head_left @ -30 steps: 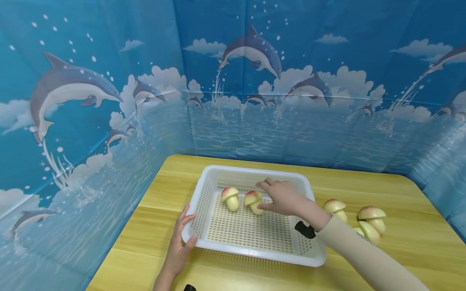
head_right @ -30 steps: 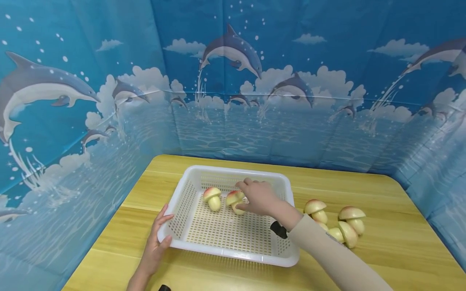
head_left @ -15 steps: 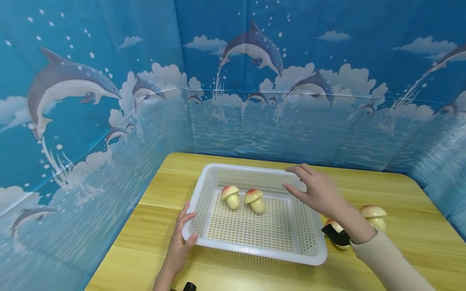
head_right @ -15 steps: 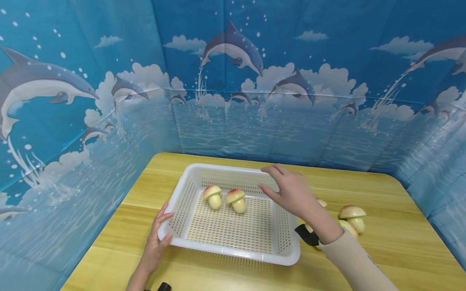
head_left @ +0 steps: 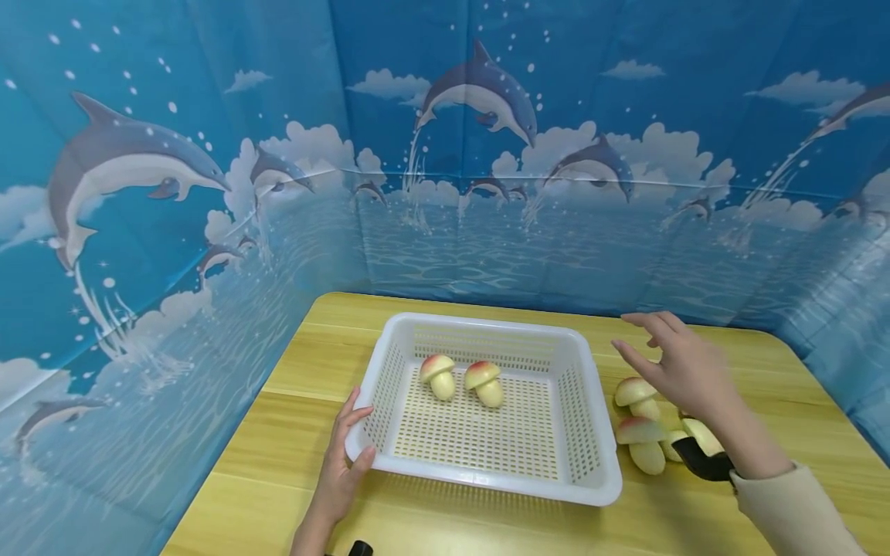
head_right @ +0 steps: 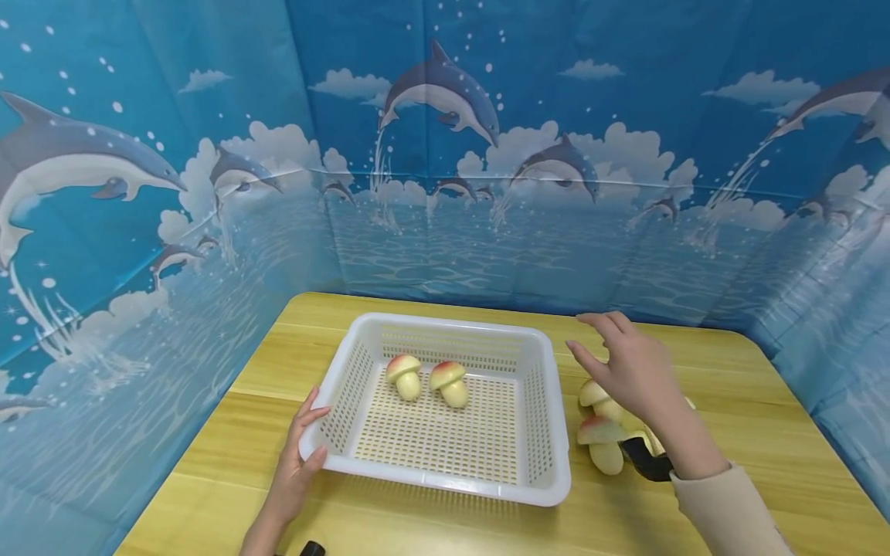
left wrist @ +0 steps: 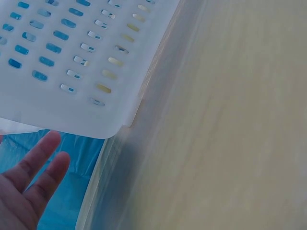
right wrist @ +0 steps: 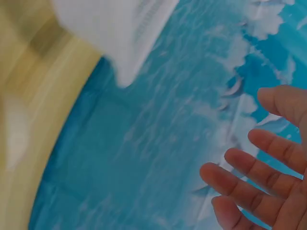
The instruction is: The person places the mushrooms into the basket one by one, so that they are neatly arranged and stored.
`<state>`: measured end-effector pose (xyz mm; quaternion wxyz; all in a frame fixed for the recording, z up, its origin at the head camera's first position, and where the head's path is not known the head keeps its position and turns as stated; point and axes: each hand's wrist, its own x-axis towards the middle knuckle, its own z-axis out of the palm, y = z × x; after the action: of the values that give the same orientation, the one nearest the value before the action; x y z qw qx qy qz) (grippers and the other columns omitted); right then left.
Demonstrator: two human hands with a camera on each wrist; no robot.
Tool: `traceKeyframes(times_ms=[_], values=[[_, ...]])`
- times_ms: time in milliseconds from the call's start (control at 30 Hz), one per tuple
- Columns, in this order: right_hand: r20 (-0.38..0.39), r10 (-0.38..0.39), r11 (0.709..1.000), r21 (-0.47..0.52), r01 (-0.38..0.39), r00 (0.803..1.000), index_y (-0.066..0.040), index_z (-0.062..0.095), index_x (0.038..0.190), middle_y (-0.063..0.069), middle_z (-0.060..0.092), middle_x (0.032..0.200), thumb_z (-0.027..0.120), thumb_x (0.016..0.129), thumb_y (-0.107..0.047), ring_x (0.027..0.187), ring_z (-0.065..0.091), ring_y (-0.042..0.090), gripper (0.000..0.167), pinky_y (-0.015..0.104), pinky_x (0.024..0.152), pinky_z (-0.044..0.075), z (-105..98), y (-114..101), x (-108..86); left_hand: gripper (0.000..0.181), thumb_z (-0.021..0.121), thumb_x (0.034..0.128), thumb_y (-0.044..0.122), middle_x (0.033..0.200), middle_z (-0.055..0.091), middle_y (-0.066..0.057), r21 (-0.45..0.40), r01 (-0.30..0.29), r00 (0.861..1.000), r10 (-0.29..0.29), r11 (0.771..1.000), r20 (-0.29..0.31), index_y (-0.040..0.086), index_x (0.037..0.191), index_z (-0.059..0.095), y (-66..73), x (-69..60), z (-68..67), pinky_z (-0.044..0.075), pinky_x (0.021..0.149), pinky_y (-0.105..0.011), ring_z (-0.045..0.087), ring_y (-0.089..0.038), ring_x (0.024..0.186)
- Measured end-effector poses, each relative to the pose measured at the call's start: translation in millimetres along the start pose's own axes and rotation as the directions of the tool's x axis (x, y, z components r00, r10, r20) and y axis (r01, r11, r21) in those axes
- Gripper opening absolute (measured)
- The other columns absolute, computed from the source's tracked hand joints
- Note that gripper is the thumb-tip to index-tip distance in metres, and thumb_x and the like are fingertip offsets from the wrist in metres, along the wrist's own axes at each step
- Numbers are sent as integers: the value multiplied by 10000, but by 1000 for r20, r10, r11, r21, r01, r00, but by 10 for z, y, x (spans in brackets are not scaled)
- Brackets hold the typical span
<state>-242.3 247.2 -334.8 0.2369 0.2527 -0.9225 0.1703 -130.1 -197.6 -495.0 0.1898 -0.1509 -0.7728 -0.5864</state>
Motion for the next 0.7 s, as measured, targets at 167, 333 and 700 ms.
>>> traceKeyframes(times_ms=[167,333,700], values=[[52,55,997,-50,-52,997,-54,583,1221,187,589,1075,670,875,-338,680,586,253,456,305,403,381,57,192,-52,510,493,873,43,1571,118,-77,-1,-7,1000,7,1000,-6,92,1373,404,1,6,-9,391,959,-334,226,-271,1372],[212,164,985,-94,-147,963,-27,522,1282,291,499,1228,598,884,-495,654,589,277,619,323,399,378,110,333,-89,511,484,877,41,1572,108,-84,-16,-6,1000,6,1000,-4,86,1377,395,6,15,-5,400,950,-342,240,-274,1365],[482,257,966,-113,-231,838,57,410,1350,373,402,1254,586,784,-674,891,575,457,942,523,570,469,331,637,-230,501,490,881,50,1572,115,-58,-9,-4,1000,4,1000,-1,75,1373,399,8,0,3,403,949,-339,246,-252,1363]])
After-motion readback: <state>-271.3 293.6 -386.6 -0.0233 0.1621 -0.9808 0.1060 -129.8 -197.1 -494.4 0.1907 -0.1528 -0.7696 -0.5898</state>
